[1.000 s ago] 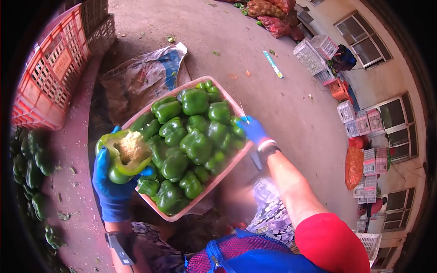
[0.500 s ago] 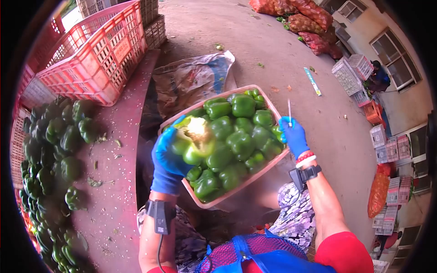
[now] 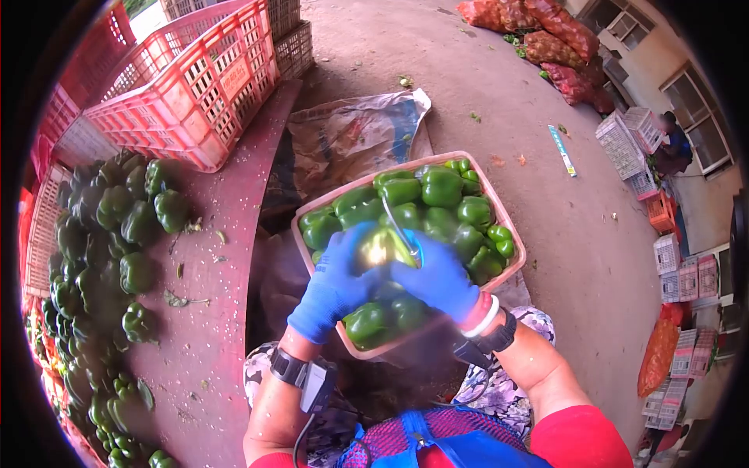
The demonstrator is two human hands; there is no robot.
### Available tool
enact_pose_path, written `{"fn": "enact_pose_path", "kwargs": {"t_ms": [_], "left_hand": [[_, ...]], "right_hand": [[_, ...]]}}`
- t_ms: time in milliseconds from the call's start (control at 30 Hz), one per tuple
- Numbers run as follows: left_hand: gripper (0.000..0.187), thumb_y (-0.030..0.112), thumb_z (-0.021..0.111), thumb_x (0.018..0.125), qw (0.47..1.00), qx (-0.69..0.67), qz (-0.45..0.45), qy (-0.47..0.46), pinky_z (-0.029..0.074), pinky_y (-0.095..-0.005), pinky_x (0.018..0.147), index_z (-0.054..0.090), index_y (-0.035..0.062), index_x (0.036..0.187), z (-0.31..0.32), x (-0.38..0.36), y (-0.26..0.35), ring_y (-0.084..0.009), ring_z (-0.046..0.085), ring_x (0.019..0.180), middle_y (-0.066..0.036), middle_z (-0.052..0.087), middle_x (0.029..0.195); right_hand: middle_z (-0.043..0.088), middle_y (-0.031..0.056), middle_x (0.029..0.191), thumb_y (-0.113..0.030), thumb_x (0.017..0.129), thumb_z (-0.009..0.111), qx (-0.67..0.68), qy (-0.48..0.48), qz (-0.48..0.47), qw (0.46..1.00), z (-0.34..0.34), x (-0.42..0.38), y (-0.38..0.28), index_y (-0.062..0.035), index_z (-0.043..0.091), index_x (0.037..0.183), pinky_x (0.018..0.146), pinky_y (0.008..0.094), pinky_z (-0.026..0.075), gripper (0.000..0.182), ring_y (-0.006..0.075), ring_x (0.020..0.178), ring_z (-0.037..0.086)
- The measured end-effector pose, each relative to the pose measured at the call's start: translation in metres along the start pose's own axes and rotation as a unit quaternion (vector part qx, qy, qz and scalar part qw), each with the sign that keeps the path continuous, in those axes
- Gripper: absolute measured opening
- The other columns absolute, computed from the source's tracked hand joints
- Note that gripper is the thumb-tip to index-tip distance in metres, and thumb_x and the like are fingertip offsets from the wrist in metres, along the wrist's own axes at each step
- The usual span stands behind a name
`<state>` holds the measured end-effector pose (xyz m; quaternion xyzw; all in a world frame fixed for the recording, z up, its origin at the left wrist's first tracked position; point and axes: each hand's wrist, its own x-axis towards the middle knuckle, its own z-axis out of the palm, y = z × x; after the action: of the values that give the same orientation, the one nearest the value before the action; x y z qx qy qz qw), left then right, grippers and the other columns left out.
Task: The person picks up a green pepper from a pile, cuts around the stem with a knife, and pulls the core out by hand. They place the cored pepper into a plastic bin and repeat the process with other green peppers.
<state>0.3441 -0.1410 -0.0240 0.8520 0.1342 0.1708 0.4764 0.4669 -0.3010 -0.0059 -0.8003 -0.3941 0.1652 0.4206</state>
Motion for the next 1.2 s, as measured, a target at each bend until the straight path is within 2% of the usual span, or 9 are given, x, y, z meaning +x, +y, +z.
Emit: {"fn": "enact_pose_path", "kwargs": {"t_ms": [100,200,267,367,533,800,1033,1100,1200], "left_hand": [[0.06,0.026,0.083,0.074,0.984,0.116,-0.099,-0.097,0.053,-0.0431,0.09,0.061,0.0078,0.126,-0.006,0.002,0.007,-0.0382,0.063,0.105,-0.021,0.061,0.114],[0.065,0.044,0.077,0.078,0.964,0.237,-0.028,-0.12,0.054,-0.0505,0.077,0.054,0.0143,0.131,-0.005,0.0,0.004,-0.0431,0.066,0.093,-0.023,0.059,0.113],[0.054,0.04,0.079,0.077,0.981,0.151,-0.067,-0.103,0.056,-0.0436,0.076,0.063,0.0098,0.118,-0.008,0.004,0.011,-0.036,0.069,0.088,-0.019,0.066,0.103],[0.034,0.044,0.075,0.083,0.984,-0.103,-0.136,-0.05,0.055,-0.035,0.07,0.076,0.0105,0.092,-0.005,0.006,0.022,-0.0191,0.072,0.074,-0.004,0.075,0.08],[0.034,0.035,0.076,0.086,0.976,-0.147,-0.136,-0.08,0.055,-0.0288,0.069,0.074,0.005,0.101,0.0,0.006,0.008,-0.0123,0.069,0.074,-0.003,0.074,0.084],[0.044,0.037,0.074,0.089,0.868,-0.452,-0.172,-0.112,0.054,-0.0281,0.076,0.071,-0.0021,0.111,-0.006,0.01,-0.002,-0.0126,0.068,0.08,-0.004,0.073,0.093],[0.02,0.02,0.066,0.095,0.946,-0.313,-0.058,0.07,0.053,-0.0291,0.072,0.07,0.0016,0.104,0.025,0.009,-0.039,-0.0171,0.068,0.079,-0.008,0.072,0.092],[0.007,0.006,0.066,0.093,0.974,-0.051,0.054,0.214,0.054,-0.0308,0.072,0.066,0.0018,0.098,0.03,0.01,-0.037,-0.0226,0.068,0.08,-0.009,0.068,0.09],[0.019,0.007,0.072,0.089,0.867,-0.439,-0.103,0.211,0.054,-0.0304,0.069,0.065,0.0033,0.107,0.018,0.018,-0.042,-0.0186,0.065,0.079,-0.005,0.066,0.091]], "right_hand": [[0.071,0.0211,0.093,-0.031,0.081,0.074,-0.073,-0.044,-0.001,0.996,-0.003,-0.006,-0.003,-0.0014,0.063,0.12,0.076,0.0467,0.055,0.051,0.0406,0.087,0.07],[0.07,0.0206,0.104,-0.035,0.081,0.078,-0.047,-0.101,-0.042,0.993,-0.013,-0.005,-0.002,-0.0009,0.061,0.127,0.082,0.0425,0.055,0.059,0.0356,0.095,0.069],[0.068,0.0203,0.111,-0.036,0.08,0.082,0.057,-0.125,-0.09,0.986,-0.024,-0.002,0.011,0.0005,0.06,0.131,0.087,0.0395,0.054,0.066,0.032,0.1,0.069],[0.066,0.0115,0.122,-0.03,0.08,0.086,0.281,-0.129,0.049,0.95,-0.023,-0.009,0.012,0.0002,0.055,0.137,0.095,0.0352,0.052,0.072,0.0201,0.106,0.065],[0.063,0.0069,0.127,-0.012,0.086,0.077,0.507,-0.101,0.151,0.842,0.003,-0.024,0.017,-0.0023,0.051,0.14,0.1,0.0317,0.05,0.06,0.0144,0.113,0.06],[0.066,0.0084,0.123,-0.009,0.09,0.067,0.566,-0.107,0.218,0.788,-0.006,-0.019,-0.001,-0.0008,0.055,0.135,0.098,0.0328,0.052,0.048,0.0176,0.111,0.064],[0.07,0.0063,0.113,-0.014,0.091,0.069,0.539,-0.05,0.164,0.825,0.0,-0.008,0.01,-0.0031,0.058,0.132,0.079,0.0291,0.057,0.043,0.0141,0.096,0.069],[0.071,0.0052,0.109,-0.017,0.092,0.069,0.59,-0.056,0.228,0.772,0.0,-0.012,0.006,-0.0051,0.06,0.129,0.073,0.0299,0.057,0.04,0.0138,0.09,0.07],[0.072,0.0015,0.099,-0.024,0.094,0.068,0.624,-0.049,0.283,0.727,0.011,-0.019,0.008,-0.0102,0.063,0.125,0.062,0.0297,0.054,0.034,0.0123,0.077,0.068]]}}
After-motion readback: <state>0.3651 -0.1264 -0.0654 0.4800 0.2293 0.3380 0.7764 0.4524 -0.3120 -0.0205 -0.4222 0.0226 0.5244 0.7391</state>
